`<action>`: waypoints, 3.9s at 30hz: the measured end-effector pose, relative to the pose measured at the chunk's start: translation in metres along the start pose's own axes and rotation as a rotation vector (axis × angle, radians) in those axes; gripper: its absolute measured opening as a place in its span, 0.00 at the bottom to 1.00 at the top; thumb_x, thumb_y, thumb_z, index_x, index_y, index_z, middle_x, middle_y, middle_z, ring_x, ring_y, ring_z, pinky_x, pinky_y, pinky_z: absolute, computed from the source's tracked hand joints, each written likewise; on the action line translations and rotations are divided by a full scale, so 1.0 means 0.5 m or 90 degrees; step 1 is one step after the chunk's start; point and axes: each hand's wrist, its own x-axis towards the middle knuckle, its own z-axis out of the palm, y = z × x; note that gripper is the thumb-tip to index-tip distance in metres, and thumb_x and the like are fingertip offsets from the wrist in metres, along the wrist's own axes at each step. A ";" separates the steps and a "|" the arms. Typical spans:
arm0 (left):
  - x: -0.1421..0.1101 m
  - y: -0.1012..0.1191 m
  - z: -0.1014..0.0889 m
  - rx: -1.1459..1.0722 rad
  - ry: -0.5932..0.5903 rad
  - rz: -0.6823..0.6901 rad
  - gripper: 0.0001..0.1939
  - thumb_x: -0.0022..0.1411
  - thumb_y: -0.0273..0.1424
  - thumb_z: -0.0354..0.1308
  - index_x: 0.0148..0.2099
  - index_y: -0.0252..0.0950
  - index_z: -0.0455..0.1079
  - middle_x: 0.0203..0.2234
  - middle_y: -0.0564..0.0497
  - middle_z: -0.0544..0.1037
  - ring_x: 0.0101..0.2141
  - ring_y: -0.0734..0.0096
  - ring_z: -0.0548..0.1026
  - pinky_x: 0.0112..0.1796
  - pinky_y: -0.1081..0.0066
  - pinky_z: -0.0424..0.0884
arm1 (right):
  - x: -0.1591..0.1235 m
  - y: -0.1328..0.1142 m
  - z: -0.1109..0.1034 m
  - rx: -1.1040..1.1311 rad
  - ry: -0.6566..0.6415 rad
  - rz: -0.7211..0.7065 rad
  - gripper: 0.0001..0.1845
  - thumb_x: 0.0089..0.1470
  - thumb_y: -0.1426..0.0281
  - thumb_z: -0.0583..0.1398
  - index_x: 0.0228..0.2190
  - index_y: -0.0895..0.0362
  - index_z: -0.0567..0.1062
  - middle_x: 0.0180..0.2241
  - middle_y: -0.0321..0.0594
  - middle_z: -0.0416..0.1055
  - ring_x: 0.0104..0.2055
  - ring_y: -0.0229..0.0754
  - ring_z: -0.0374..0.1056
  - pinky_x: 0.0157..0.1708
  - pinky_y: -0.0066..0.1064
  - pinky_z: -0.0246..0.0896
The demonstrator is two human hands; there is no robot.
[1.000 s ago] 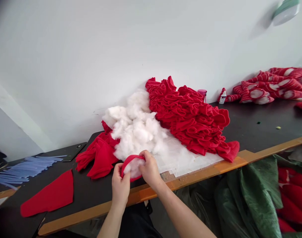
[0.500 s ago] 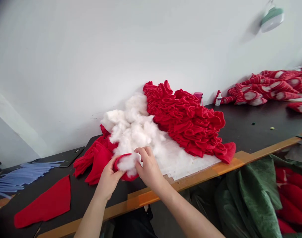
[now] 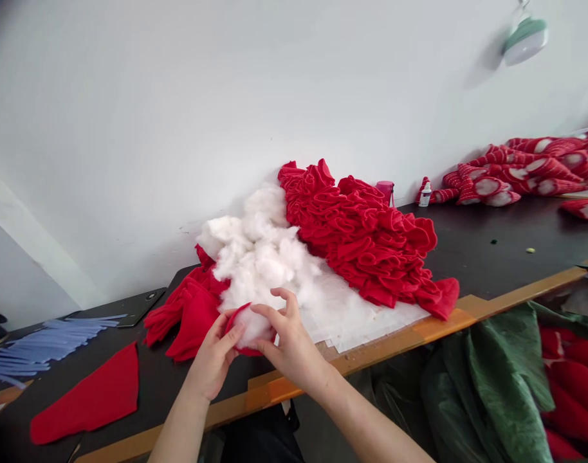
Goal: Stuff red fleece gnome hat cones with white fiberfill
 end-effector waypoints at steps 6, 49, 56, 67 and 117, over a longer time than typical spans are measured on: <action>0.003 -0.043 0.003 0.032 0.055 0.095 0.17 0.46 0.23 0.61 0.41 0.38 0.68 0.31 0.54 0.74 0.31 0.73 0.71 0.31 0.76 0.66 | -0.003 -0.017 0.031 0.027 0.073 -0.060 0.18 0.44 0.83 0.51 0.31 0.54 0.74 0.36 0.40 0.64 0.34 0.39 0.66 0.30 0.28 0.65; -0.014 -0.073 -0.012 0.420 0.190 0.249 0.12 0.53 0.30 0.55 0.42 0.38 0.64 0.36 0.48 0.73 0.36 0.63 0.71 0.38 0.67 0.65 | 0.028 0.060 0.045 0.039 0.105 0.121 0.20 0.33 0.81 0.51 0.31 0.56 0.72 0.31 0.38 0.70 0.35 0.42 0.66 0.37 0.33 0.62; -0.014 -0.078 -0.010 0.361 0.246 0.241 0.17 0.50 0.27 0.56 0.44 0.38 0.63 0.40 0.47 0.71 0.40 0.63 0.71 0.41 0.65 0.66 | -0.012 0.032 0.057 0.160 -0.005 0.117 0.25 0.46 0.75 0.57 0.48 0.55 0.67 0.47 0.43 0.68 0.48 0.46 0.65 0.48 0.38 0.60; -0.025 -0.073 -0.006 0.267 0.132 0.138 0.16 0.49 0.28 0.57 0.44 0.38 0.65 0.37 0.49 0.74 0.37 0.64 0.72 0.39 0.68 0.67 | -0.017 0.051 0.070 0.019 0.123 0.097 0.20 0.38 0.81 0.50 0.35 0.57 0.70 0.33 0.40 0.68 0.37 0.43 0.66 0.37 0.34 0.62; -0.011 -0.080 0.045 -0.367 0.257 0.096 0.19 0.50 0.31 0.65 0.46 0.39 0.69 0.39 0.49 0.77 0.38 0.66 0.76 0.38 0.68 0.72 | -0.092 -0.012 0.085 0.311 0.256 0.213 0.15 0.54 0.58 0.58 0.41 0.53 0.72 0.41 0.43 0.69 0.44 0.46 0.66 0.45 0.36 0.62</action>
